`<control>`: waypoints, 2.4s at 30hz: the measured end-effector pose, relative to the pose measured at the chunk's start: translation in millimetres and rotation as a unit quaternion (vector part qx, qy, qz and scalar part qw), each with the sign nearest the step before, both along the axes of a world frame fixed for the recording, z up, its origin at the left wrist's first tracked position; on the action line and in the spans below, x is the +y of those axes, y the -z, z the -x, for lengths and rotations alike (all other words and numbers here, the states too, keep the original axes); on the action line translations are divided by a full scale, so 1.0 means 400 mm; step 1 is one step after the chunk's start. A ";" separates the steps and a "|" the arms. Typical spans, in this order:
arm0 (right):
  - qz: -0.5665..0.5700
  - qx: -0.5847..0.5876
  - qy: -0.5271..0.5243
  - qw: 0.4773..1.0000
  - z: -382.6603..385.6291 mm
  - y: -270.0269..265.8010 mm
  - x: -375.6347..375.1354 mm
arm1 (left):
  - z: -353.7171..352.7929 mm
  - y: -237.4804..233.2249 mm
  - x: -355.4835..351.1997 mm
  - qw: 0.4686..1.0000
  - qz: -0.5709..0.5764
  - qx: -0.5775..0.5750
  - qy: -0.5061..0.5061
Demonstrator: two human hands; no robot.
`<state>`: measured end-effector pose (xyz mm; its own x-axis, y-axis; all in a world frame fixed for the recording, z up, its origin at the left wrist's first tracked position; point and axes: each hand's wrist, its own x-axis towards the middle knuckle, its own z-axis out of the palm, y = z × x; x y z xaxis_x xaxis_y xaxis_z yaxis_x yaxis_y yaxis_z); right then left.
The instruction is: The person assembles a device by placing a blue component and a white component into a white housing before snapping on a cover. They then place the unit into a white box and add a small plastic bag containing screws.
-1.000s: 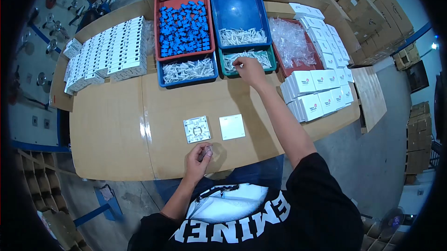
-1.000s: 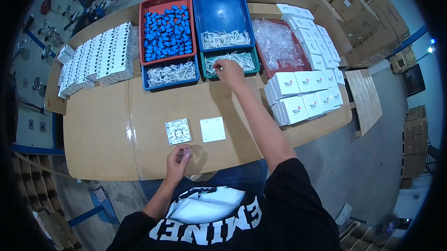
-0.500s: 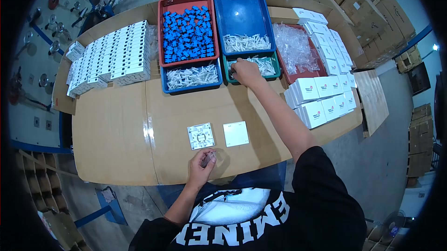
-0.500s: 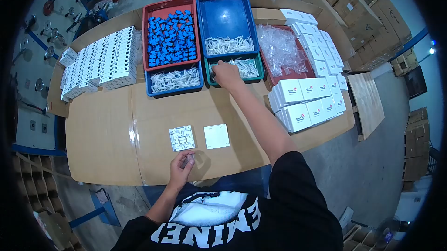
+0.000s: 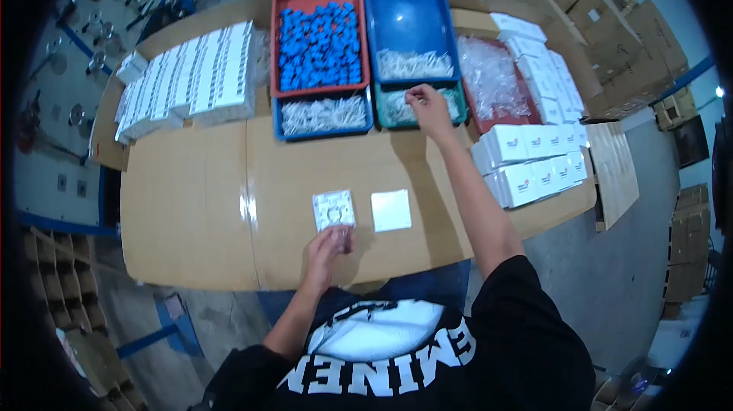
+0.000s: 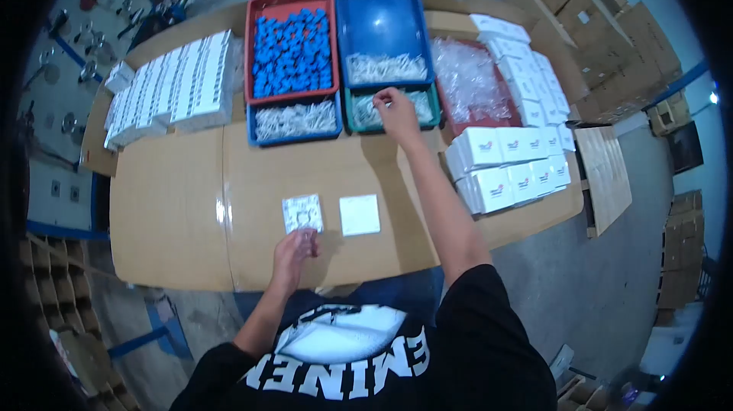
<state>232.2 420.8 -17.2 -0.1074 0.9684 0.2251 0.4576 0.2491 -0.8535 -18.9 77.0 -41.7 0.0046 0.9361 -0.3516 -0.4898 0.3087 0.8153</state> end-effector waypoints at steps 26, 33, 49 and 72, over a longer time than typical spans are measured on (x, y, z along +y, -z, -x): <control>0.140 0.023 -0.350 0.926 0.155 -0.196 -0.587 | -0.022 -0.071 -0.006 0.972 0.001 -0.224 0.064; 0.048 -0.145 -0.404 0.902 0.169 -0.227 -0.581 | -0.021 -0.049 -0.009 0.970 -0.007 -0.234 0.064; 0.181 -0.046 -0.410 0.893 0.204 -0.183 -0.588 | -0.014 -0.033 -0.012 0.974 -0.004 -0.211 0.075; -0.091 -0.231 -0.033 0.968 0.241 -0.076 -0.139 | 0.023 0.066 -0.004 0.927 0.120 -0.318 0.160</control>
